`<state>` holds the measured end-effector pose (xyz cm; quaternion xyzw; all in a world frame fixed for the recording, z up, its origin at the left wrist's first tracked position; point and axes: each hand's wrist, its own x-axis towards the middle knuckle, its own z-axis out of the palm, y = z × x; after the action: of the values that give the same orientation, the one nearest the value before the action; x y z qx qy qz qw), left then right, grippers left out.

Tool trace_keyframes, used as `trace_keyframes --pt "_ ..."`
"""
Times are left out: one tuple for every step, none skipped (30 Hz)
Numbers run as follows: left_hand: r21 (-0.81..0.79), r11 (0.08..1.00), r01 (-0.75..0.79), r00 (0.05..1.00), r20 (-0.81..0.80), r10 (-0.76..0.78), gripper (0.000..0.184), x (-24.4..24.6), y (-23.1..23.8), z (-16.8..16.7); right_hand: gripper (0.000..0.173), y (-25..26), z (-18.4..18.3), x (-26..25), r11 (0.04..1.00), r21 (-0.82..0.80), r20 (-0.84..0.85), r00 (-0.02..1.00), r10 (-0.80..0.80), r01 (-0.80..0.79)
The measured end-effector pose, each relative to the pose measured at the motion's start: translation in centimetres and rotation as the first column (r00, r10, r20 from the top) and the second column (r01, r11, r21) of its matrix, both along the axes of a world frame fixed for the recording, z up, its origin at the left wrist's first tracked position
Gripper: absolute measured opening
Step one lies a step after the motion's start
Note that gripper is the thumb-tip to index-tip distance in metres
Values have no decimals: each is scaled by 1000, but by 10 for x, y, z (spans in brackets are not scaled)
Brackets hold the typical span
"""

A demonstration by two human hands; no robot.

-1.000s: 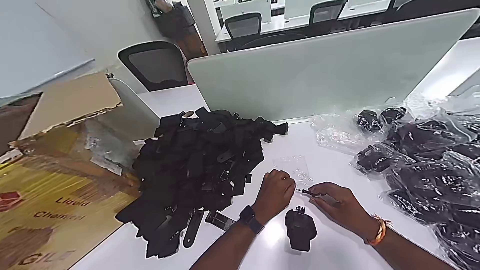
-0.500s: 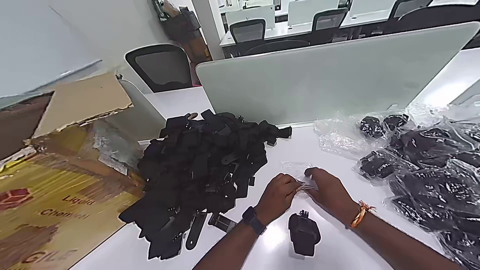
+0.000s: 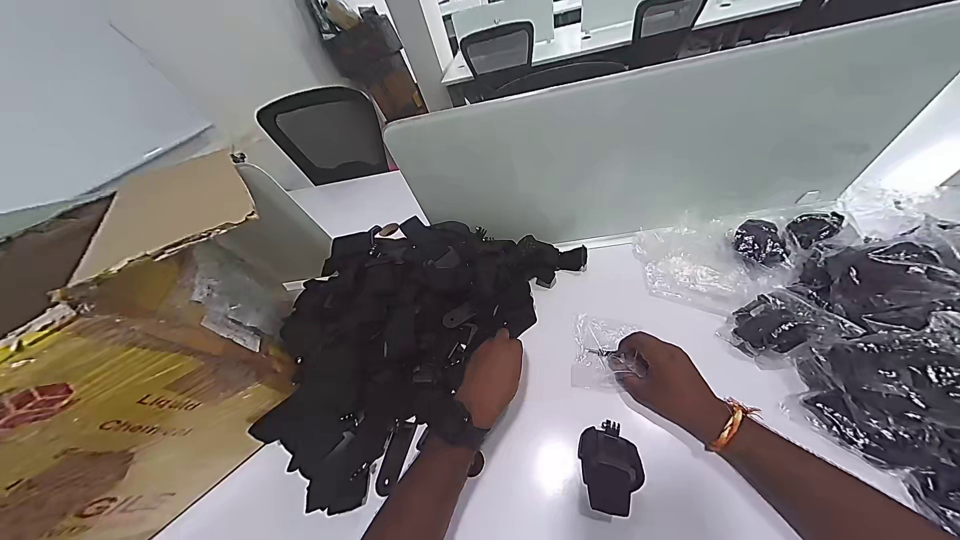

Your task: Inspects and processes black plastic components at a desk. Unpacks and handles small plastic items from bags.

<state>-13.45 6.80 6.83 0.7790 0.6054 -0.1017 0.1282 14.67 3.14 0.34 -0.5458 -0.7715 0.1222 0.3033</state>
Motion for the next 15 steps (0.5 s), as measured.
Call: trace_keyframes --pt "14 1000 -18 1000 -10 18 24 2 -1 1 28 0 -1 1 999 3 -55 998 32 -32" --pt "33 999 -29 999 -13 29 25 4 -3 0 34 1 -2 3 997 1 -111 991 72 -72" --pt "49 998 -38 999 -15 38 26 6 -6 -1 42 0 -3 5 993 -8 -164 980 116 -119" --pt "60 997 -49 999 -20 51 27 9 -9 -1 50 -1 -2 6 986 -21 -206 966 159 -167" --pt "62 996 -58 998 -32 60 28 12 -12 -1 57 -1 -2 6 979 -25 -233 953 193 -204" --pt "64 996 -62 997 -48 65 28 15 -15 -2 62 -2 -2 5 974 -19 -246 946 213 -224" --pt "71 995 -64 996 -56 68 28 18 -16 -3 66 -3 -2 4 973 -3 -247 943 223 -231" --pt "84 994 -66 996 -52 70 27 19 -17 -4 68 -3 -2 2 972 25 -241 942 233 -234" --pt "98 993 -66 997 -45 70 25 20 -17 -5 69 -3 -2 1 972 61 -231 944 234 -226" --pt "105 992 -66 997 -41 70 24 20 -16 -5 67 -2 -2 1 972 101 -223 948 228 -210" --pt "107 992 -64 997 -34 68 24 19 -16 -4 65 -2 -2 1 973 142 -217 953 212 -184" --pt "100 994 -52 998 -16 54 23 18 -15 -2 63 -1 -3 2 973 179 -215 959 184 -147" --pt "101 994 -27 999 32 23 21 16 -15 1 61 -1 -3 3 971 215 -219 964 152 -105" --pt "124 992 20 993 115 -34 21 14 -16 3 59 0 -3 3 965 255 -225 966 127 -67" --pt "178 981 76 964 237 -118 20 12 -17 4 55 0 -2 4 954 295 -229 966 116 -45"
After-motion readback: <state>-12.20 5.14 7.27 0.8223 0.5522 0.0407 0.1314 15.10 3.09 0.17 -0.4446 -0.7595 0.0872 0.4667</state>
